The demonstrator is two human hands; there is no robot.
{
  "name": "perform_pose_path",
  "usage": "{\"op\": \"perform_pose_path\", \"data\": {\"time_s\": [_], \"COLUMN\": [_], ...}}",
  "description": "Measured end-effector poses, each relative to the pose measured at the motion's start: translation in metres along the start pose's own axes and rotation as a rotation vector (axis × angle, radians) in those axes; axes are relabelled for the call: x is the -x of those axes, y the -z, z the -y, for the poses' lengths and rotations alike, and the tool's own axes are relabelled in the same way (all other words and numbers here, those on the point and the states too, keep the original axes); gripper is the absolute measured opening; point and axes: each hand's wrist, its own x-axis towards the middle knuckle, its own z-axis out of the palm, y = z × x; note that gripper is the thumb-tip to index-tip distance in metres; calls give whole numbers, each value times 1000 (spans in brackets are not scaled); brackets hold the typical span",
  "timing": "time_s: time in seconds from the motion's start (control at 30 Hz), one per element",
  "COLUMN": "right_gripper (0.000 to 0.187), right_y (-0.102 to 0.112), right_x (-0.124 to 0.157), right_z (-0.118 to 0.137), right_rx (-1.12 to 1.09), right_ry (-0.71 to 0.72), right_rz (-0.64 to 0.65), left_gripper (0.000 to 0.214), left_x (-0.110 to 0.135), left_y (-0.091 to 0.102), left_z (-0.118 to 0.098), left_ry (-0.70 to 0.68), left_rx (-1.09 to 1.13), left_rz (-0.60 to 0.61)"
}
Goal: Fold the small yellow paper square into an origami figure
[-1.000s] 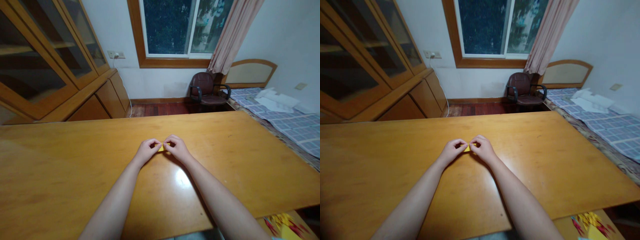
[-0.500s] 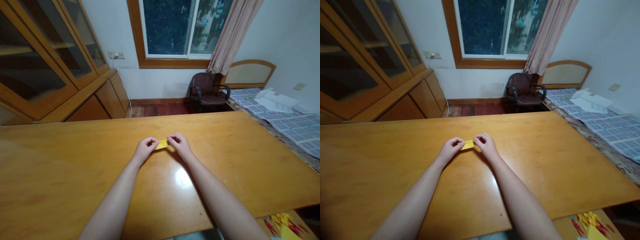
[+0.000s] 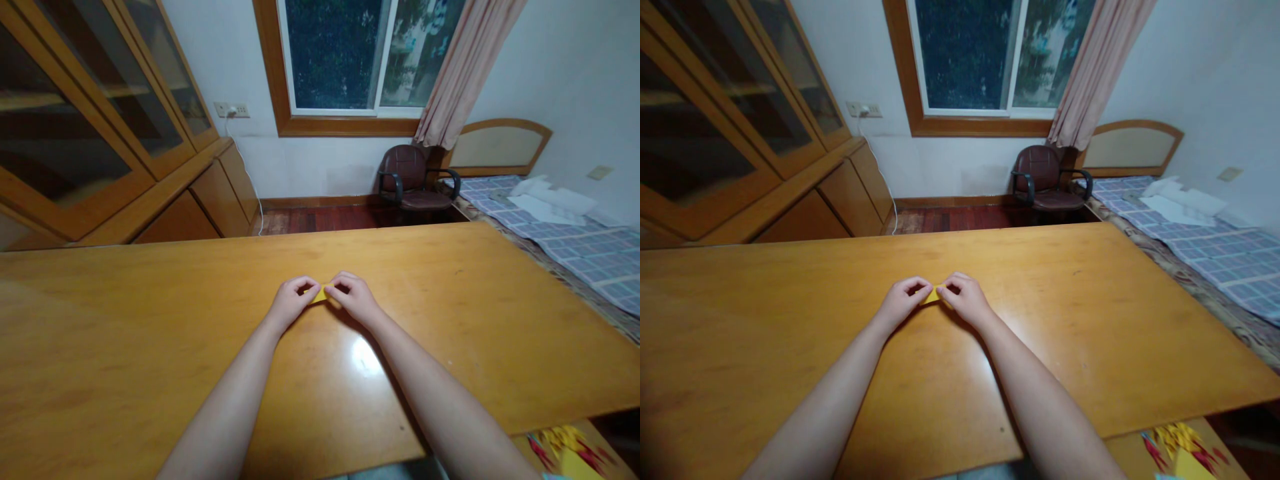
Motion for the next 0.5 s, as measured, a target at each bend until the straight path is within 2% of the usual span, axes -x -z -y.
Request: {"op": "perform_pose_path", "data": {"time_s": [0.23, 0.4, 0.5], "right_gripper": [18, 20, 20], "right_y": [4, 8, 7], "right_x": [-1, -3, -3], "right_z": [-9, -14, -15], "right_rx": [-101, -184, -206], "right_ry": [-78, -168, -163], "right_rz": [-128, -208, -193], "left_gripper": [20, 23, 29], "left_x": [-4, -8, -7], "left_y": [6, 8, 6], "left_z": [12, 21, 15], "left_ry": [64, 135, 118], "left_rx": [115, 348, 352], "left_rz": [-116, -347, -322]}}
